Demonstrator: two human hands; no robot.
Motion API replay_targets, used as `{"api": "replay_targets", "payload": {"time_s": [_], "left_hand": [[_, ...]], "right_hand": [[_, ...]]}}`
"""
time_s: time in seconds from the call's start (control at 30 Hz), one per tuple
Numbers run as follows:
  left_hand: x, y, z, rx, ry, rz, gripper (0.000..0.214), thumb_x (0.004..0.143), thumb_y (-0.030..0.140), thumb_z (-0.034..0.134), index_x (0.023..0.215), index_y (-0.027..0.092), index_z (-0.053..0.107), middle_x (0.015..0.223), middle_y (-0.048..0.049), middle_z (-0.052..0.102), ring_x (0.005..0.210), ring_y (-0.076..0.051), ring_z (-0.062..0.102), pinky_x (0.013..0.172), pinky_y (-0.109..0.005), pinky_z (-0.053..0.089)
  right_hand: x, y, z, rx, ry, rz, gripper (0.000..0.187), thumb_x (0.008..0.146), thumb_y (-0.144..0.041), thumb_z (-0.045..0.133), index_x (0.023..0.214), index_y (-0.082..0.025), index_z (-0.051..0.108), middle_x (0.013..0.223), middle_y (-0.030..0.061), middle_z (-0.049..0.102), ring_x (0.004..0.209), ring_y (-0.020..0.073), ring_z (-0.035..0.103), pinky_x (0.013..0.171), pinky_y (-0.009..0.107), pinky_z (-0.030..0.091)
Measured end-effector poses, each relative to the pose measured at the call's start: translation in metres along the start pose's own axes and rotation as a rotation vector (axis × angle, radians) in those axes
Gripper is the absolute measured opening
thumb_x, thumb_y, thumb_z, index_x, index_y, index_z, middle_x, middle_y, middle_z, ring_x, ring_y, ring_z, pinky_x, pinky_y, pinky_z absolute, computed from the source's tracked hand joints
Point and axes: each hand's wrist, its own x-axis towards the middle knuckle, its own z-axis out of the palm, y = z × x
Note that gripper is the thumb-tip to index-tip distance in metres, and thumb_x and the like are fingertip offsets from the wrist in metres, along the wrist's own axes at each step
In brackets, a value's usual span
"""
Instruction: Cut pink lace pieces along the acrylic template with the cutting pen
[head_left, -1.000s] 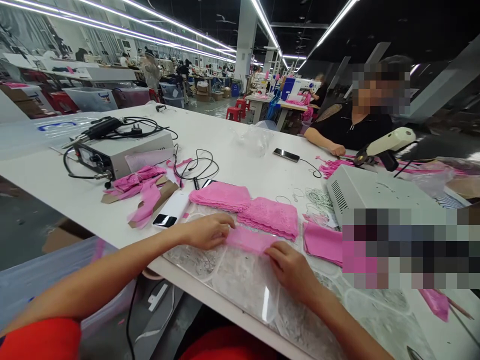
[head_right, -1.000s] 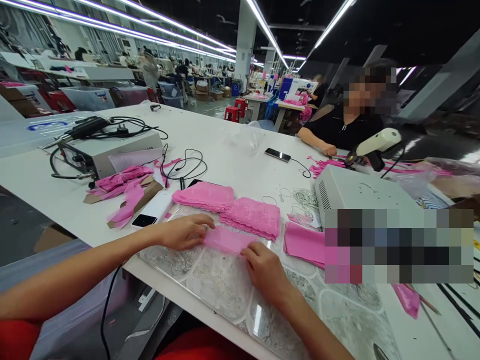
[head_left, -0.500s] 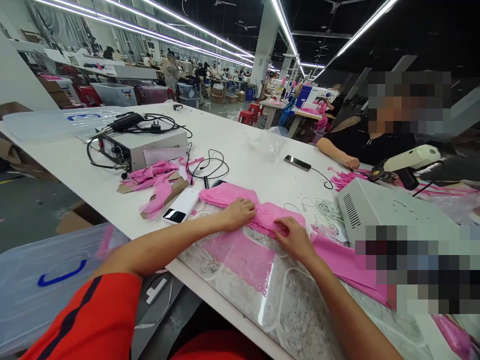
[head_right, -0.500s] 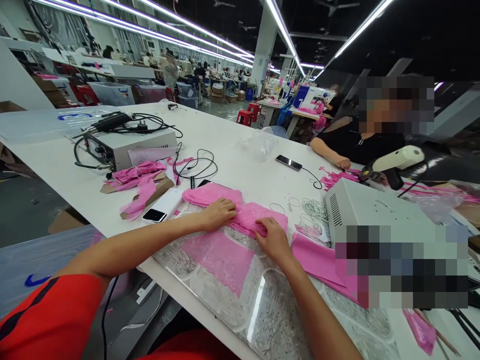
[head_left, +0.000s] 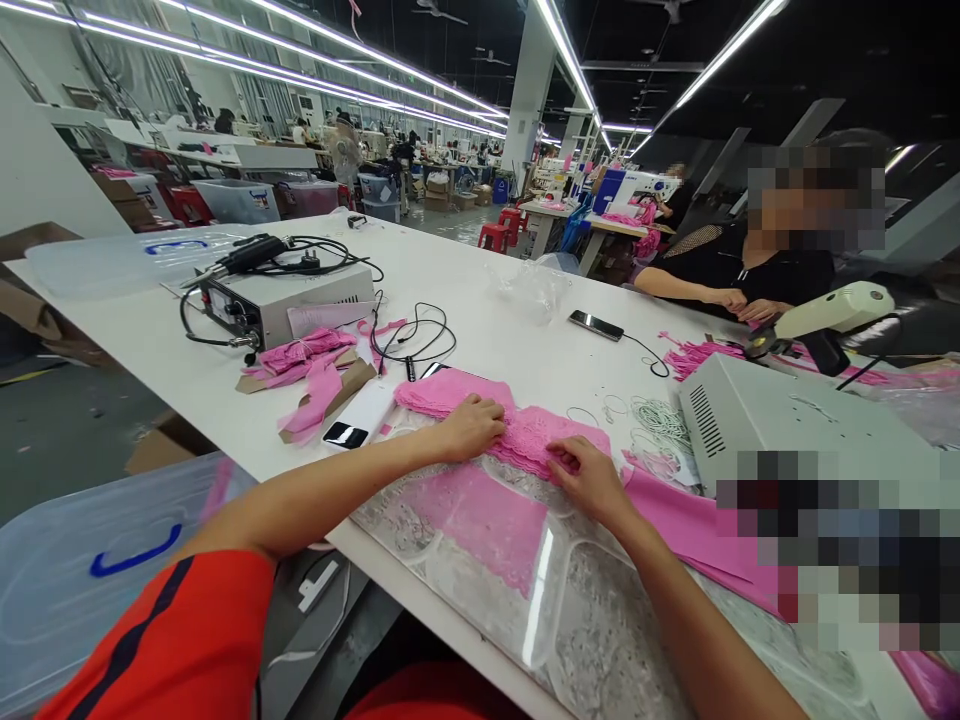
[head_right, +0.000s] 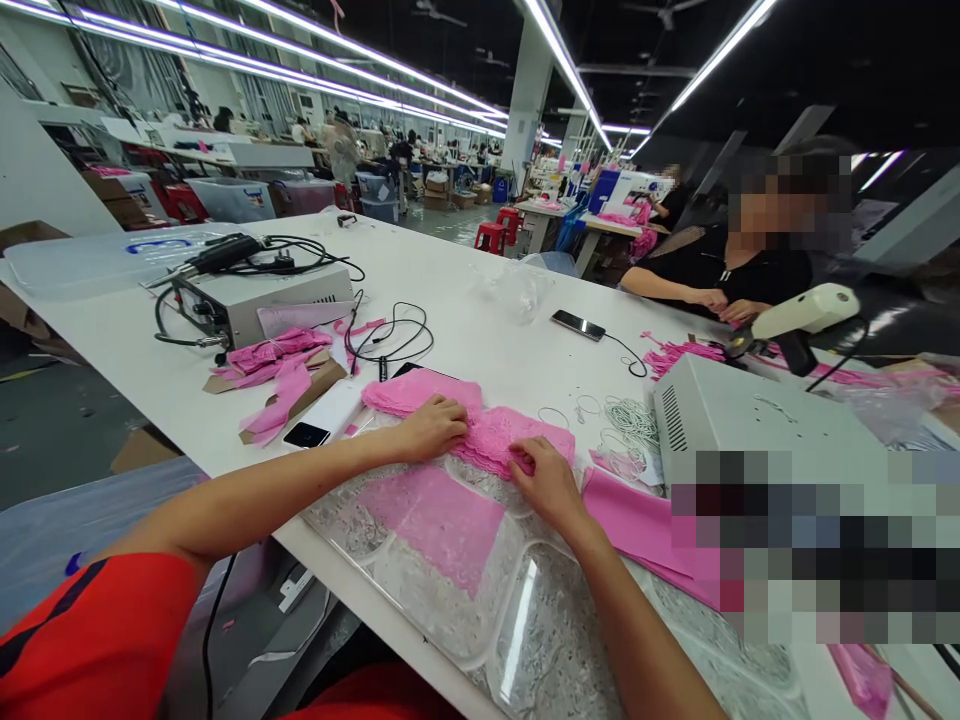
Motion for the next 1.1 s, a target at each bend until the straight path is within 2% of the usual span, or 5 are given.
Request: {"api": "replay_targets", "payload": {"time_s": [0.43,0.6,0.77,0.93,1.1], "left_hand": [[0.004,-0.01,-0.006,-0.153,-0.004,-0.059,0.017,0.095,0.029,0.059,0.098,0.013,0.064,0.104,-0.0059,0.065,0.097,-0.018,0.062,0.087,-0.039,0.053],[0.003,-0.01,-0.004,-0.169,0.008,-0.055,0.017,0.095,0.028,0.06,0.099,0.012,0.064,0.104,-0.0059,0.065,0.097,-0.018,0.063,0.087,-0.039,0.053],[0.003,-0.01,-0.001,-0.173,0.024,-0.046,0.014,0.095,0.026,0.06,0.094,0.012,0.064,0.102,-0.0053,0.065,0.097,-0.018,0.063,0.088,-0.039,0.052],[0.002,-0.011,0.002,-0.175,0.037,-0.035,0.012,0.094,0.022,0.06,0.09,0.012,0.064,0.102,-0.0048,0.065,0.096,-0.018,0.062,0.088,-0.038,0.051],[-0.004,-0.011,0.004,-0.166,0.053,-0.052,0.011,0.092,0.017,0.058,0.087,0.015,0.067,0.102,-0.0041,0.066,0.1,-0.019,0.06,0.09,-0.038,0.045]], "right_hand": [[0.006,0.005,-0.004,0.016,-0.015,-0.041,0.023,0.08,-0.034,0.055,0.091,-0.021,0.07,0.089,0.0059,0.068,0.074,0.0172,0.064,0.071,0.033,0.053],[0.007,-0.014,-0.002,-0.011,0.016,-0.09,0.023,0.082,-0.034,0.055,0.096,-0.021,0.069,0.094,0.0073,0.068,0.077,0.0189,0.062,0.074,0.036,0.052],[0.019,-0.037,0.018,-0.012,0.003,-0.14,0.02,0.08,-0.032,0.062,0.096,-0.023,0.069,0.098,0.007,0.068,0.089,0.021,0.062,0.079,0.035,0.049],[0.033,-0.036,0.034,0.052,-0.001,-0.105,0.015,0.081,-0.029,0.055,0.081,-0.022,0.069,0.083,0.0042,0.068,0.073,0.0167,0.059,0.07,0.031,0.047],[0.037,-0.032,0.029,0.17,-0.007,-0.036,0.017,0.076,-0.032,0.055,0.071,-0.02,0.066,0.07,0.0018,0.067,0.064,0.0154,0.058,0.063,0.029,0.045]]}}
